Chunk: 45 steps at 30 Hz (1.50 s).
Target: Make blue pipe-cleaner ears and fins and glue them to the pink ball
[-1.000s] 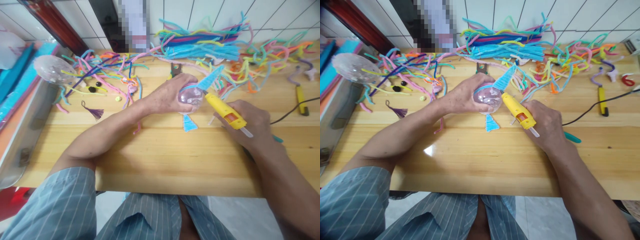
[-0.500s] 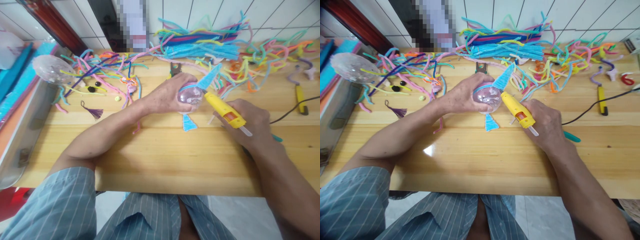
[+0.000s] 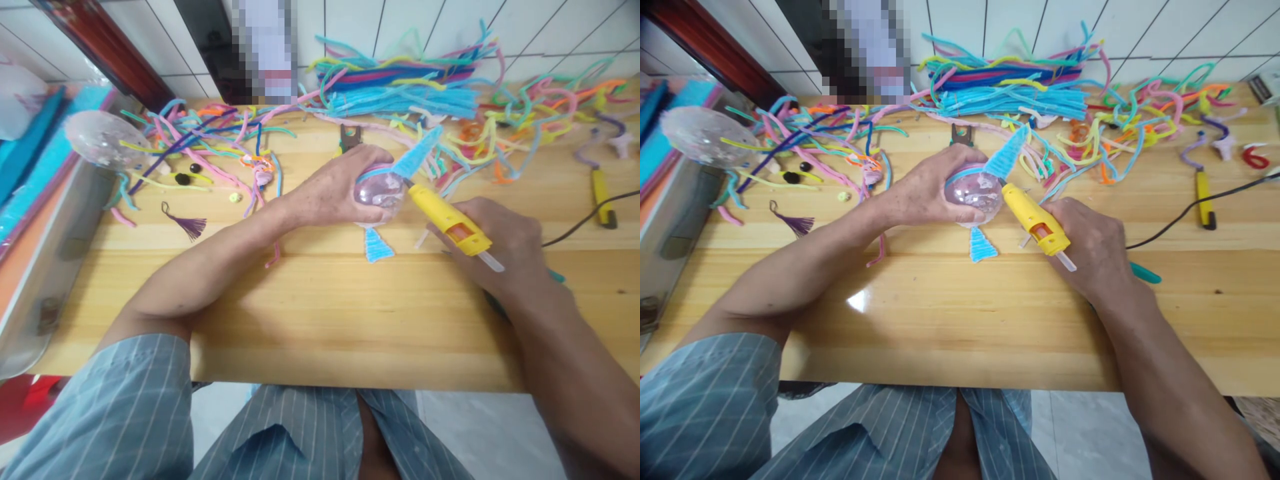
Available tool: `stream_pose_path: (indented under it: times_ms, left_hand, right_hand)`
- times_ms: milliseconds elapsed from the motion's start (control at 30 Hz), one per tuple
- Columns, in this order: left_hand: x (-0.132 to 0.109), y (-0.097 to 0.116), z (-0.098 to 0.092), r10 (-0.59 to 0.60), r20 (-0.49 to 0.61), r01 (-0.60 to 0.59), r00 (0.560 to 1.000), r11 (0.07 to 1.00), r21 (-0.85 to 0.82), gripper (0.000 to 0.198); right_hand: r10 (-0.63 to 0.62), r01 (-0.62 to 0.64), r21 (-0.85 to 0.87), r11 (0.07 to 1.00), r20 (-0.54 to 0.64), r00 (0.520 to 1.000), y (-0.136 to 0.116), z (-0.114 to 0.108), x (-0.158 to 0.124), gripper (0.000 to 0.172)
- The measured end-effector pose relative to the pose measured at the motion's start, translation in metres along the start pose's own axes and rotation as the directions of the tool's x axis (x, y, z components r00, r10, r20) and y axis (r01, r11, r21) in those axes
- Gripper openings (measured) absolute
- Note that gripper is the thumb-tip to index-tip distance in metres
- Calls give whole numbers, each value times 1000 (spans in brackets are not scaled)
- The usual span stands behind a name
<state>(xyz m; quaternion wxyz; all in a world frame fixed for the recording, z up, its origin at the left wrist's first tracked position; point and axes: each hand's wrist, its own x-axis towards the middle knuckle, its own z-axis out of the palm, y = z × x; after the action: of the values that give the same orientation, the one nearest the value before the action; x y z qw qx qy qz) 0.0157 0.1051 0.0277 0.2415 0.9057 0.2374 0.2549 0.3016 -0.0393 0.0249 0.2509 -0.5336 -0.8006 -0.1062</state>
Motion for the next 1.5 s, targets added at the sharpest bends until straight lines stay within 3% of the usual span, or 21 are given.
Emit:
stream_pose_path:
  times_ms: [100, 667, 867, 1067, 1500]
  left_hand:
    - [0, 1, 0, -8, 7, 8, 1000, 1000, 5, 71]
    - [1, 4, -2, -32, 3, 32, 999, 999, 6, 75]
    - [1, 6, -4, -46, 12, 46, 999, 999, 11, 76]
    - [1, 6, -4, -48, 14, 48, 999, 999, 11, 76]
    - [0, 5, -4, -62, -1, 62, 998, 998, -4, 73]
  right_hand:
    - [-48, 48, -14, 999, -26, 998, 0, 1, 0, 17]
    - [-12, 12, -24, 1000, 4, 1000, 2, -4, 0, 14]
    - [-56, 55, -35, 998, -34, 998, 1, 0, 0, 15]
    - [38, -37, -25, 999, 30, 999, -1, 1, -1, 19]
    - [110, -111, 8, 994, 59, 992, 4, 0, -1, 15]
